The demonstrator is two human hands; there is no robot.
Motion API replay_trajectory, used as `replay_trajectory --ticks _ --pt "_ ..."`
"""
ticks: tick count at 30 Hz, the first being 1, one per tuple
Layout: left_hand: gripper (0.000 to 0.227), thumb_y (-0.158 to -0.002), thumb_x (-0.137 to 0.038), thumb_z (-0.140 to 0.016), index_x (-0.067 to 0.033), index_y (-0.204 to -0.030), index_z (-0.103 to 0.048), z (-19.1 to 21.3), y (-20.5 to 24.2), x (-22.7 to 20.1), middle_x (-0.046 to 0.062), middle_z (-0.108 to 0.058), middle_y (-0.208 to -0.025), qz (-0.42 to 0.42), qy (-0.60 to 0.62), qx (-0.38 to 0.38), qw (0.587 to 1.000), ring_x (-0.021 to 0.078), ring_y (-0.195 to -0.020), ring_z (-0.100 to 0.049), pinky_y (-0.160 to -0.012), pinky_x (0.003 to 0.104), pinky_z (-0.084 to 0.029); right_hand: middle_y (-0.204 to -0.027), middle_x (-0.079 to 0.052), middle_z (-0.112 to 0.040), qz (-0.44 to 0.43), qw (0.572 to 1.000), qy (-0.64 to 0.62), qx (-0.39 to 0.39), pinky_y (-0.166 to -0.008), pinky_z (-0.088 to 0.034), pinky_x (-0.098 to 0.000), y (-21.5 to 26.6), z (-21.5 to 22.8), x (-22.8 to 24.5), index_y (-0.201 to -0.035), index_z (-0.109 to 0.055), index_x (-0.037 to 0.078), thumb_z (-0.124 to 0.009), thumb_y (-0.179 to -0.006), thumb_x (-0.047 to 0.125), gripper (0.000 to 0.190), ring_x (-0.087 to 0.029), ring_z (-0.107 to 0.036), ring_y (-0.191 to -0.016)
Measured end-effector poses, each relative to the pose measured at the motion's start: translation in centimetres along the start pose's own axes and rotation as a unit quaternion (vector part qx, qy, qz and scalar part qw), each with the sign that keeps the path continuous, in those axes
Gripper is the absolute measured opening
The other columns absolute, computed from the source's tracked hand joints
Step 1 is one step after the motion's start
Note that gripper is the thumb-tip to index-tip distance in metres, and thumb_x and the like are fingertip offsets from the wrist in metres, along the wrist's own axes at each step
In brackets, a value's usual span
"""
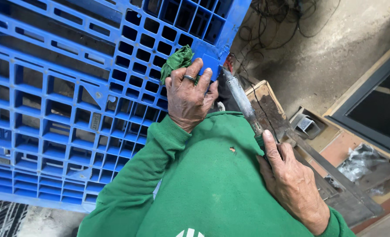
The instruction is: The person uses a soldering iron to smooth the edges of a blue plastic pallet. They hold a green cloth in one hand to wipe away melted plastic while applying heat with the tool in the other hand. The person moves along the pallet's edge, treating different sections.
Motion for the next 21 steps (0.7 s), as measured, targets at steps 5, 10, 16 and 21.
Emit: replay_trajectory --ticks 5,10,16,21 --pt "0.037 -0.085 -0.026 -0.083 -0.0104 -0.117 -0.073 0.0 -0.3 -0.4 0.007 -0.061 -0.135 -0.002 -0.006 -0.017 1.0 0.0273 -0.111 -0.055 -0.09 0.044 -0.044 -0.097 -0.017 -0.059 0.03 0.999 0.014 0.008 -0.051 -0.053 -0.0478 -1.0 1.1 -1.7 -0.154 -0.038 0.011 -0.072 -0.085 0.026 0.078 -0.037 -0.065 -0.064" --pt "0.036 -0.085 -0.025 -0.083 -0.0109 -0.117 -0.073 -0.1 -0.3 -0.8 0.007 -0.062 -0.134 -0.002 -0.026 -0.028 0.999 0.0268 -0.111 -0.056 -0.09 0.043 -0.044 -0.098 -0.017 -0.06 0.045 0.998 0.018 0.029 -0.052 -0.054 -0.0481 -1.6 2.1 -2.9 -0.153 -0.039 0.011 -0.072 -0.085 0.026 0.076 -0.038 -0.066 -0.065" --pt "0.037 -0.085 -0.024 -0.082 -0.0103 -0.117 -0.072 -0.5 0.1 -1.0 0.007 -0.062 -0.134 -0.002 -0.052 -0.028 0.998 0.0266 -0.11 -0.055 -0.091 0.042 -0.044 -0.101 -0.017 -0.061 0.073 0.997 -0.013 0.015 -0.052 -0.054 -0.0455 -1.8 2.0 -3.7 -0.153 -0.038 0.008 -0.071 -0.086 0.021 0.076 -0.035 -0.066 -0.067" --pt "0.036 -0.086 -0.025 -0.081 -0.0106 -0.118 -0.072 -0.5 0.1 -1.1 0.007 -0.061 -0.134 -0.002 -0.053 -0.03 0.998 0.0271 -0.112 -0.055 -0.092 0.043 -0.044 -0.099 -0.016 -0.061 0.063 0.998 -0.018 0.003 -0.054 -0.055 -0.0457 -1.5 1.1 -4.0 -0.155 -0.039 0.01 -0.072 -0.088 0.021 0.075 -0.035 -0.066 -0.067"
Point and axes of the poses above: each hand's wrist, its own y-axis away from the middle knuckle, its own z-axis out of the back of the hand, x = y × z, the point moved 1 cm from there along -y, towards the middle knuckle
